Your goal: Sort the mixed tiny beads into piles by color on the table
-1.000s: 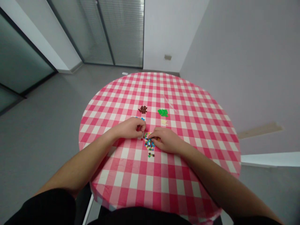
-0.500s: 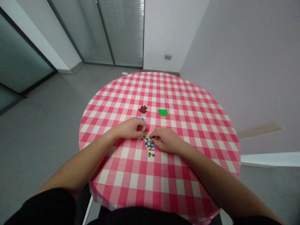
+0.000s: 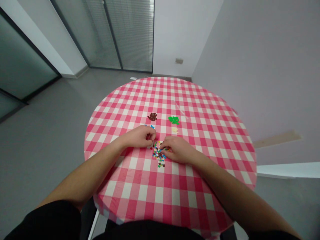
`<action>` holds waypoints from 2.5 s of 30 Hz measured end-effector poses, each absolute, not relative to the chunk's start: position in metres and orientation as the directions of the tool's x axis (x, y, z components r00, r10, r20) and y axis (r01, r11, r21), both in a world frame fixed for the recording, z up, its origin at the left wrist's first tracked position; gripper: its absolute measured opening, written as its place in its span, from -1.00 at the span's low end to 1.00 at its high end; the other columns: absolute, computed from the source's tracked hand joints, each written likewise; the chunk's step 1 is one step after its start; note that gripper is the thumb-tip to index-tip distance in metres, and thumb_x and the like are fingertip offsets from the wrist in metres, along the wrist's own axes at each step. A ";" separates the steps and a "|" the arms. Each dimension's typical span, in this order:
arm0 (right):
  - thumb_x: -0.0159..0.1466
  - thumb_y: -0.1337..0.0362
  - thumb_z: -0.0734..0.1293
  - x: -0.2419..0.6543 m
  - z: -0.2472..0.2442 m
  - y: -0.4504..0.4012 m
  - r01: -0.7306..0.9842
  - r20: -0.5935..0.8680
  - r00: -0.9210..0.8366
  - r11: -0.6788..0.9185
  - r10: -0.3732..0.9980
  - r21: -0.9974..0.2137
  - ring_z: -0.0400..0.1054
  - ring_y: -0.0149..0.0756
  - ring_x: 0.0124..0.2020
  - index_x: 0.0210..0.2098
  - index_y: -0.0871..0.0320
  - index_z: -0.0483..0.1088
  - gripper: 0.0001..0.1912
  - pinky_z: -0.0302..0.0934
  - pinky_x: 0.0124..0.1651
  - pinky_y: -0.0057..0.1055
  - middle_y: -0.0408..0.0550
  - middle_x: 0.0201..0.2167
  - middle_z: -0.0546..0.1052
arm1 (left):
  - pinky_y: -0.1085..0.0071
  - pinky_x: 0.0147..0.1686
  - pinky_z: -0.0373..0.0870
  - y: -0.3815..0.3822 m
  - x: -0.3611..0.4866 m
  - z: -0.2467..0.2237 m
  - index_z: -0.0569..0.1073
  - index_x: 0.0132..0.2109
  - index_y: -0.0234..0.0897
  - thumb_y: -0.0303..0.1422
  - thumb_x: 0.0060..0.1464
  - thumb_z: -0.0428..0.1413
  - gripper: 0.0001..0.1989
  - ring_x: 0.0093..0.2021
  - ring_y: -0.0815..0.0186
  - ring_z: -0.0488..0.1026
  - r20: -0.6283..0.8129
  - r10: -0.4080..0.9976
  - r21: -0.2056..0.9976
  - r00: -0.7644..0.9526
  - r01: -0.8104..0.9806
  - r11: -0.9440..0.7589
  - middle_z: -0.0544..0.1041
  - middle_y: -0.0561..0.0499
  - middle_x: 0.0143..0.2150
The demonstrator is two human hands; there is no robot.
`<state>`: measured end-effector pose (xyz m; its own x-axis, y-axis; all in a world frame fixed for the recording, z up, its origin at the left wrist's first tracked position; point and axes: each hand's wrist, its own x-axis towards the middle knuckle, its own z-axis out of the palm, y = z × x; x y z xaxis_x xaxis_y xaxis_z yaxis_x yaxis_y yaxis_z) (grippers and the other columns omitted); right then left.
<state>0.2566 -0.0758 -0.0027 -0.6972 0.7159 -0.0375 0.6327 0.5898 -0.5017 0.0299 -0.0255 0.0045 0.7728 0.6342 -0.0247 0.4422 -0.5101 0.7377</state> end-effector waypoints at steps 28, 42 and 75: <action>0.22 0.16 0.42 0.259 -0.020 -0.075 0.296 0.297 -0.222 0.355 0.929 -0.887 0.52 -0.31 -0.36 -0.21 0.11 0.38 -0.78 0.46 -0.30 -0.37 -0.04 -0.31 0.58 | 0.41 -0.34 0.29 -0.037 0.044 0.009 0.60 -0.23 -0.25 -0.26 0.19 0.15 -0.82 -0.34 0.36 0.44 0.232 0.738 0.771 0.634 0.343 -0.537 0.62 -0.05 -0.28; 0.27 0.20 0.36 0.260 -0.013 -0.076 0.380 0.339 -0.179 0.383 0.924 -0.842 0.52 -0.30 -0.34 -0.20 0.12 0.40 -0.84 0.44 -0.30 -0.38 -0.03 -0.34 0.58 | 0.44 -0.50 0.16 -0.004 -0.007 0.011 0.63 -0.27 -0.29 -0.20 0.06 0.22 -0.76 -0.50 0.40 0.29 0.173 0.937 0.748 0.305 0.578 -0.326 0.58 -0.02 -0.41; 0.27 0.31 0.29 0.261 -0.011 -0.074 0.488 0.271 -0.387 0.445 0.881 -0.751 0.42 -0.36 -0.50 -0.27 0.18 0.51 -0.85 0.22 -0.43 -0.47 -0.06 -0.45 0.59 | 0.42 -0.42 0.30 0.011 -0.012 -0.012 0.57 -0.42 -0.31 -0.27 -0.06 0.20 -0.82 -0.41 0.30 0.49 -0.126 0.941 0.703 0.314 0.697 -0.138 0.59 -0.03 -0.44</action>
